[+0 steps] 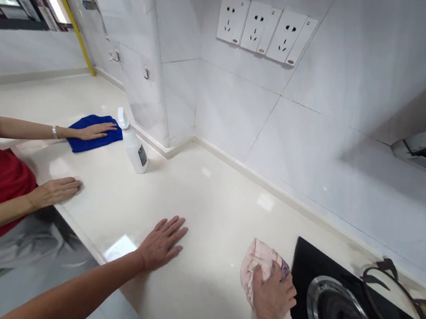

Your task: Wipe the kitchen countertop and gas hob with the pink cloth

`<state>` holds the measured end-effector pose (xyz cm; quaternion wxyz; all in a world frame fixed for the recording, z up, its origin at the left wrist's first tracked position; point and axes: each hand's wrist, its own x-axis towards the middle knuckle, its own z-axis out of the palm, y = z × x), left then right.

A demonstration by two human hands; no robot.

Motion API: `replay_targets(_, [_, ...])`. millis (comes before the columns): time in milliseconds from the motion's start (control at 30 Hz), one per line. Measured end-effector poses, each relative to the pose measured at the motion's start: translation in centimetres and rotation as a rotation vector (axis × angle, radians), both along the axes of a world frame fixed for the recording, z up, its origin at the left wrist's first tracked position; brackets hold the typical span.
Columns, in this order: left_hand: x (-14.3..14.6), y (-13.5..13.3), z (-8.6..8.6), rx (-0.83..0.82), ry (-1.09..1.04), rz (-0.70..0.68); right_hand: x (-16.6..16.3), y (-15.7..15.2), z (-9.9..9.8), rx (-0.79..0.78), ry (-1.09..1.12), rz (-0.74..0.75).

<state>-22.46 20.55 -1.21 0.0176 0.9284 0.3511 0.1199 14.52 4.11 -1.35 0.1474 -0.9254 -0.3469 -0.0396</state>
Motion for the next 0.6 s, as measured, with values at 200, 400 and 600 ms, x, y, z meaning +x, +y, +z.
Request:
replay_targets(200, [-0.2,-0.5,0.9,-0.018,0.025,0.000,6.2,7.8,1.4,-0.026,0.082,-0.057])
replay_targets(400, [-0.1,-0.9,1.2,-0.113,0.020,0.003,9.6,17.0,2.5,-0.051,0.119,-0.078])
replay_targets(600, [-0.1,-1.5,1.1,-0.176,-0.057,0.027,2.9,27.0,3.0,-0.099,0.105,0.244])
